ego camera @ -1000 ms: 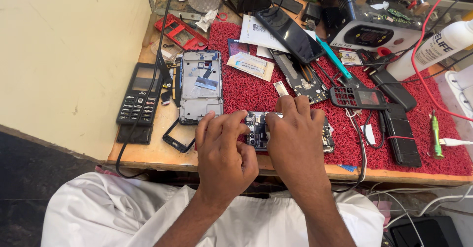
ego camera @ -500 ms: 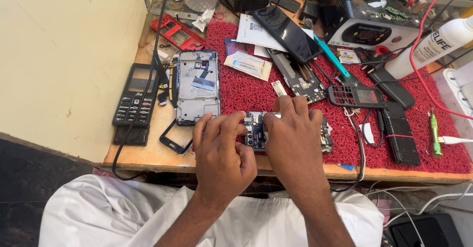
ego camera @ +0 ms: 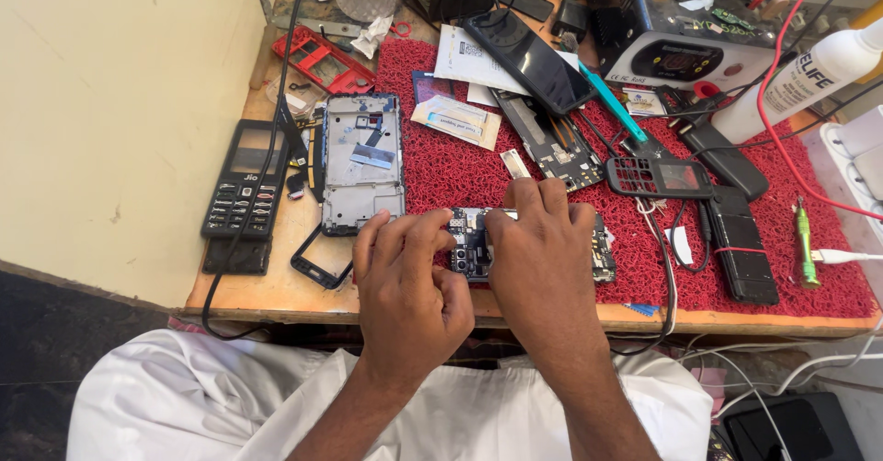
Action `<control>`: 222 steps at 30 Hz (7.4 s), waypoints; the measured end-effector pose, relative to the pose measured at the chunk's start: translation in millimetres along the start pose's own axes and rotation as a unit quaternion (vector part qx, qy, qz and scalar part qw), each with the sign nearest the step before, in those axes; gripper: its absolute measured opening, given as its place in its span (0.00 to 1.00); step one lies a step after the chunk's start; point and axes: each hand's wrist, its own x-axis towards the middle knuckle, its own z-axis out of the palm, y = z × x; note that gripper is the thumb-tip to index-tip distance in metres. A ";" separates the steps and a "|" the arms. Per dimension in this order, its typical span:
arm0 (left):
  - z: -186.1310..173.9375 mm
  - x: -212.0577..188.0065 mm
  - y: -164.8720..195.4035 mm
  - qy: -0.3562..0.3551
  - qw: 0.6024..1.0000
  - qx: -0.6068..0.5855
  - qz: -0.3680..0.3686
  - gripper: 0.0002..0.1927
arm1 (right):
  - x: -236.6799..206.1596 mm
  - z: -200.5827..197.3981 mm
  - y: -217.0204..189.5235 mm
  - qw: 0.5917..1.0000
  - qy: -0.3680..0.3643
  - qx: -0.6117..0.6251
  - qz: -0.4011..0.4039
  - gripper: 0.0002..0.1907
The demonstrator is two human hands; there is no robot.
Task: The person repairs a mobile phone by handling the motherboard and display assembly. They connect ribbon cables, align the display to the motherboard, and test the device by powering it on. The phone is then disassembled again to inspect the internal components.
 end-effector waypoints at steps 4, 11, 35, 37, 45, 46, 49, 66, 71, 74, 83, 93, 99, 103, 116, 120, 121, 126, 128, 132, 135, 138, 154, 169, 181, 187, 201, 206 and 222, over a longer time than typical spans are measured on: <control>-0.1 0.0 -0.1 -0.002 1.000 0.002 0.000 0.27 | 0.0 -0.6 -0.5 1.000 -0.008 0.005 0.006 0.08; 0.4 -0.2 -0.4 -0.002 1.000 0.001 0.003 0.28 | 0.4 -0.3 -0.1 1.000 -0.009 0.003 0.005 0.08; 0.0 0.5 -0.3 -0.016 1.000 0.003 0.022 0.28 | 1.2 -3.1 7.9 0.999 -0.006 0.040 0.009 0.11; -0.4 0.7 -0.1 -0.022 1.000 0.004 0.022 0.28 | 1.7 -4.0 8.6 0.999 -0.003 0.039 0.008 0.11; 0.9 1.6 -0.5 -0.036 0.999 0.007 0.026 0.28 | 2.4 -4.5 6.6 1.000 -0.006 0.016 -0.004 0.10; 0.9 1.9 -0.6 -0.038 0.999 0.007 0.026 0.29 | 2.3 -4.8 5.6 1.000 -0.003 0.017 -0.004 0.10; 0.2 1.7 -0.6 -0.039 0.999 0.008 0.029 0.29 | 0.7 -5.6 -0.5 1.000 0.009 -0.005 -0.011 0.08; 0.4 0.5 -0.7 -0.044 0.998 0.014 0.029 0.28 | -0.2 -7.2 -11.4 1.000 0.006 -0.007 0.000 0.09; -0.2 0.7 -0.9 -0.046 0.998 0.014 0.034 0.27 | -1.4 -5.9 -10.7 1.000 0.016 -0.006 -0.001 0.09; -0.2 0.6 -0.8 -0.047 0.998 0.012 0.034 0.27 | -1.3 -5.4 -10.2 1.000 0.005 -0.011 0.006 0.10; -0.3 0.1 -1.0 -0.050 0.998 0.015 0.032 0.27 | -1.3 -6.8 -11.2 1.000 0.011 -0.007 0.002 0.10; 0.3 0.1 -0.9 -0.051 0.998 0.017 0.034 0.27 | -2.8 -4.3 -10.8 1.000 0.011 -0.010 0.005 0.09; -0.2 0.5 -1.6 -0.051 0.998 0.017 0.035 0.27 | -3.6 -4.1 -10.6 1.000 0.019 -0.002 0.002 0.09; 0.7 0.3 -1.5 -0.050 0.998 0.018 0.035 0.27 | -3.3 -3.3 -10.4 1.000 0.015 0.004 0.004 0.10; 1.0 -0.6 -2.3 -0.053 0.998 0.020 0.035 0.27 | -3.9 -4.8 -10.3 1.000 0.003 0.006 0.005 0.10; 0.4 -0.2 -1.9 -0.052 0.998 0.019 0.034 0.27 | -4.1 -4.9 -10.2 1.000 0.012 0.016 0.005 0.10; 0.1 -0.2 -1.9 -0.051 0.998 0.020 0.034 0.27 | -4.3 -4.8 -10.1 1.000 0.017 0.019 0.004 0.10; 0.7 0.0 -1.1 -0.053 0.998 0.021 0.036 0.27 | -5.0 -5.2 -8.8 1.000 0.008 0.017 0.008 0.09; 0.4 0.1 -1.0 -0.052 0.998 0.022 0.036 0.27 | -4.9 -5.0 -9.1 1.000 0.011 0.015 0.007 0.09; -0.1 -0.1 -0.9 -0.053 0.998 0.021 0.035 0.26 | -4.5 -4.2 -9.7 1.000 0.017 0.007 0.005 0.09; 0.3 -0.2 -0.9 -0.054 0.998 0.025 0.036 0.26 | -4.9 -3.8 -10.2 1.000 0.017 0.006 0.003 0.09; 0.7 -0.1 -0.8 -0.056 0.997 0.029 0.037 0.26 | -4.9 -3.8 -10.7 1.000 0.010 0.007 0.007 0.08; 0.0 -0.4 -0.5 -0.056 0.997 0.025 0.037 0.26 | -5.0 -3.3 -10.9 1.000 0.019 -0.005 0.005 0.09; -0.2 -0.2 -1.2 -0.057 0.997 0.026 0.039 0.26 | -4.8 -3.1 -11.1 1.000 0.013 -0.001 0.007 0.10; 0.1 -0.6 -2.7 -0.055 0.997 0.026 0.044 0.26 | -5.2 -1.3 -13.2 0.999 0.032 -0.019 -0.001 0.10; -0.2 0.0 -2.0 -0.054 0.997 0.025 0.041 0.26 | -3.3 -2.5 -14.3 1.000 0.018 -0.024 0.002 0.10; 0.0 -0.3 -2.3 -0.057 0.997 0.030 0.044 0.27 | -2.3 -2.8 -5.6 0.999 0.022 0.019 0.019 0.08; 0.4 -0.9 -2.1 -0.056 0.997 0.029 0.048 0.27 | 1.5 -3.5 13.6 0.996 -0.008 0.078 0.051 0.14; -1.9 1.3 -0.9 -0.062 0.996 0.022 0.056 0.27 | 1.0 -1.1 -7.0 0.999 0.037 0.006 -0.003 0.09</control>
